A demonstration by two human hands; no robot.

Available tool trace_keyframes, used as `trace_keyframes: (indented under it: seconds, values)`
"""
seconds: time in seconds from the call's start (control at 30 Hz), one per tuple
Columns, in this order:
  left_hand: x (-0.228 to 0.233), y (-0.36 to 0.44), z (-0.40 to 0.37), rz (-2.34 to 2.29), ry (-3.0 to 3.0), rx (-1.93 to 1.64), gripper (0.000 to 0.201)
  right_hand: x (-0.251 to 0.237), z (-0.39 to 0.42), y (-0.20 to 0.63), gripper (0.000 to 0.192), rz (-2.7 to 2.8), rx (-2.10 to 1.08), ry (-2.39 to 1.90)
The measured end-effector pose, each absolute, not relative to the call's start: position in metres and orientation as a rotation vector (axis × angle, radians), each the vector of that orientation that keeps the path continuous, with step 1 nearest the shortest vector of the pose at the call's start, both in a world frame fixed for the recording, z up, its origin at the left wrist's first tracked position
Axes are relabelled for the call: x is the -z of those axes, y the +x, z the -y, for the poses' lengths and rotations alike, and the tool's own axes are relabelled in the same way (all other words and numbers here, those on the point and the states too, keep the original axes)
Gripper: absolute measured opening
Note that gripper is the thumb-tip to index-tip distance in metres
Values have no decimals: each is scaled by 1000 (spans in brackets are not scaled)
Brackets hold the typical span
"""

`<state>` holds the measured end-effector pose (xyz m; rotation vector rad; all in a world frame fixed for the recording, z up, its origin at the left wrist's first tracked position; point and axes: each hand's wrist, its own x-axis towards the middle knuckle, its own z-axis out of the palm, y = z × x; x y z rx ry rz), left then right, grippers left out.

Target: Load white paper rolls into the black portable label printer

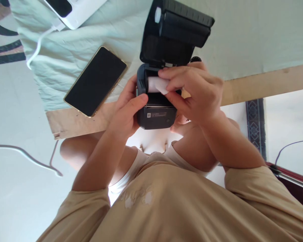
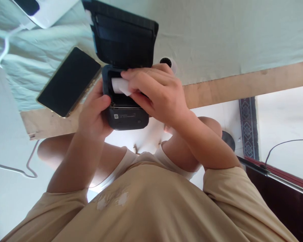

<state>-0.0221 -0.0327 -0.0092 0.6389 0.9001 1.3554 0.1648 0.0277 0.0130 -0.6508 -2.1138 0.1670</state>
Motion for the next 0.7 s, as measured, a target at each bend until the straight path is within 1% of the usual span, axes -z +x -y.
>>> trace_keyframes:
  seconds: [0.1,0.3,0.47,0.53,0.63,0.7]
  values:
    - [7,-23,33,-897,627,-1338,57,-14,-28,163,14,2120,-174,-656]
    - [4,-20,32,-889,555,-1366,49,-25,-17,162,9,2119,-114,-558]
    - [6,-23,31,-895,563,-1306,57,-21,2,154,14,2162,-91,-487]
    - [8,-25,31,-908,586,-1281,62,-18,4,153,13,2181,-88,-471]
    - [13,-24,31,-884,617,-1340,65,-19,0,159,18,2192,-136,-486]
    - [16,-23,31,-864,639,-1377,67,-21,-6,165,13,2191,-151,-540]
